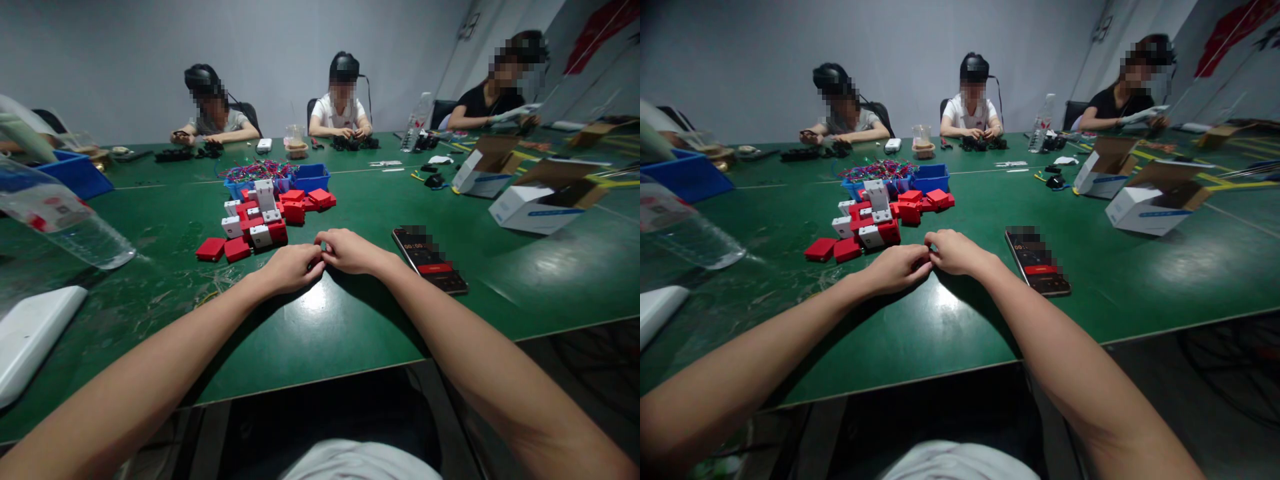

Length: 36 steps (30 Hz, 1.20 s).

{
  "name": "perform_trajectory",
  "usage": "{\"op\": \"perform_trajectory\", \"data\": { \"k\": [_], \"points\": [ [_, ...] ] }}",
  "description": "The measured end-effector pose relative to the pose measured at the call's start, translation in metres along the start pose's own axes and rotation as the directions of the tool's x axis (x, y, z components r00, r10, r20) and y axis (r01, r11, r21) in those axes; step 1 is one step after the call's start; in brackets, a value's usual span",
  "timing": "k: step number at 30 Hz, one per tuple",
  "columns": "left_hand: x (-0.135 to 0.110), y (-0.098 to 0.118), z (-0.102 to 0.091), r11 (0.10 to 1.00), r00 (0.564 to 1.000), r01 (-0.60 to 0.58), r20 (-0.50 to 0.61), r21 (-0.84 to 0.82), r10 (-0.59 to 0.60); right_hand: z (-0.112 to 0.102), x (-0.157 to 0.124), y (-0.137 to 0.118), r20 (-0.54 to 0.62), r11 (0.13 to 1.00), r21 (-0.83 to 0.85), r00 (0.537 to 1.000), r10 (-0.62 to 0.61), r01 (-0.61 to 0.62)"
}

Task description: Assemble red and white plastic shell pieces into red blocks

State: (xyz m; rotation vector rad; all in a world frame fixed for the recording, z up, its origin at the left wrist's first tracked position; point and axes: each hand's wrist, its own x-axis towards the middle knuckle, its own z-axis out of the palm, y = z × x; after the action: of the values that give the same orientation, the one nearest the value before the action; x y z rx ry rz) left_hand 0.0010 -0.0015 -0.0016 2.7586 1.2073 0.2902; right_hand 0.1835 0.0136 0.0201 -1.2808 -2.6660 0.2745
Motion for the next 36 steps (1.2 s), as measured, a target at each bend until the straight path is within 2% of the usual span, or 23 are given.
{"op": "perform_trajectory", "data": {
  "k": [30, 33, 36],
  "points": [
    [0.0001, 0.0016, -0.0007, 1.0, 1.0, -0.007, -0.01, 0.014, 0.007, -0.0021, -0.0009, -0.0015, 0.015, 1.0, -0.005, 1.0, 0.01, -0.01],
    [0.0003, 0.005, -0.0019, 0.999, 1.0, 0.024, -0.013, 0.031, -0.023, -0.0021, -0.0011, -0.0022, 0.01, 1.0, -0.008, 1.0, 0.012, -0.012],
    [0.0011, 0.01, -0.0022, 0.993, 0.995, 0.102, -0.022, 0.061, -0.101, -0.0025, -0.0015, -0.0025, 0.01, 1.0, -0.012, 1.0, 0.015, -0.015]
  ]
}}
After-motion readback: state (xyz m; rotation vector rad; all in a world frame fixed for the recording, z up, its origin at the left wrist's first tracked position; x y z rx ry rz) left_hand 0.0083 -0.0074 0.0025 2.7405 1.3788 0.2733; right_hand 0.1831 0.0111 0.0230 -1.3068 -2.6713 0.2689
